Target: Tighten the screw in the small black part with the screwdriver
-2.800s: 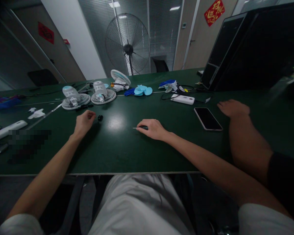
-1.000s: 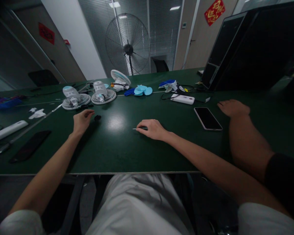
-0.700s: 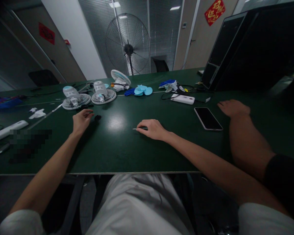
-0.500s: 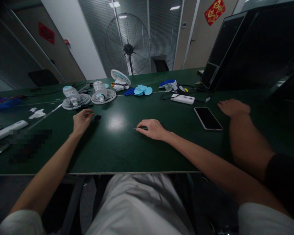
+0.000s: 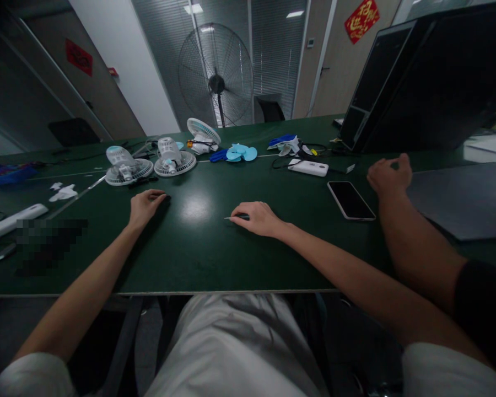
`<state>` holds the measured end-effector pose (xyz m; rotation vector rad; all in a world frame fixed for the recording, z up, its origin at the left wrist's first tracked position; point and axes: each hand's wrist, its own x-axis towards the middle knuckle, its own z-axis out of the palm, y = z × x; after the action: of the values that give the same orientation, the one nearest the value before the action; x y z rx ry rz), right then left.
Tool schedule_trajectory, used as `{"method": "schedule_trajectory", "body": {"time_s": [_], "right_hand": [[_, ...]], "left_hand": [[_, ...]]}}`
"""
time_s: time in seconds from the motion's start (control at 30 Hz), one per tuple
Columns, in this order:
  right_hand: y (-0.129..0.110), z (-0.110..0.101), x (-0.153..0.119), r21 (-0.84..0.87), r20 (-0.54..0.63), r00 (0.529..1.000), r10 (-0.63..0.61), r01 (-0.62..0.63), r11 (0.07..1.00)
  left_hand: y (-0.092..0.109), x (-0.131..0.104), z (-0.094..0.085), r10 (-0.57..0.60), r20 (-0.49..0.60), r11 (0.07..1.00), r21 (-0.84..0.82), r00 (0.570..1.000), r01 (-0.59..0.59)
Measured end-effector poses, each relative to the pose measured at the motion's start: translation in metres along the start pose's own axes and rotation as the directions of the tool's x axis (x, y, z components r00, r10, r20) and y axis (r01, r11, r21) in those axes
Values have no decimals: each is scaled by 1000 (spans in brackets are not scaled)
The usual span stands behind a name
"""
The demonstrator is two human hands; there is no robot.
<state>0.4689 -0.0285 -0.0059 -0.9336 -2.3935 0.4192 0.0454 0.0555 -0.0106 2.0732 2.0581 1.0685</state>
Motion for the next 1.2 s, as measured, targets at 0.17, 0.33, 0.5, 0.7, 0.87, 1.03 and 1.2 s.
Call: {"method": "schedule_trajectory", "body": {"time_s": [0.17, 0.33, 0.5, 0.7, 0.87, 1.03, 1.2], "right_hand": [[2, 1, 0, -8, 6, 1000, -11, 11, 1000], [2, 2, 0, -10, 1, 1000, -13, 13, 1000], [4, 2, -1, 3, -4, 1000, -18, 18, 1000], [5, 4, 1, -32, -10, 1000, -12, 12, 999], [4, 3, 1, -31, -15, 1000, -18, 18, 999], [1, 1, 0, -16, -5, 1000, -11, 11, 1000], [-1, 0, 0, -10, -10, 1000, -15, 15, 1000]], "left_hand": [[-1, 0, 6, -31, 23, 999, -41, 999, 32], [-6, 3, 7, -96, 25, 992, -82, 995, 97], [-11, 7, 8, -194, 53, 976, -87, 980, 198], [-9, 6, 7, -272, 57, 955, -105, 960, 277], [-8, 5, 5, -252, 38, 962, -103, 967, 254], [-8, 3, 3, -255, 50, 960, -106, 966, 259], [-5, 2, 2, -244, 54, 962, -115, 968, 249]]}}
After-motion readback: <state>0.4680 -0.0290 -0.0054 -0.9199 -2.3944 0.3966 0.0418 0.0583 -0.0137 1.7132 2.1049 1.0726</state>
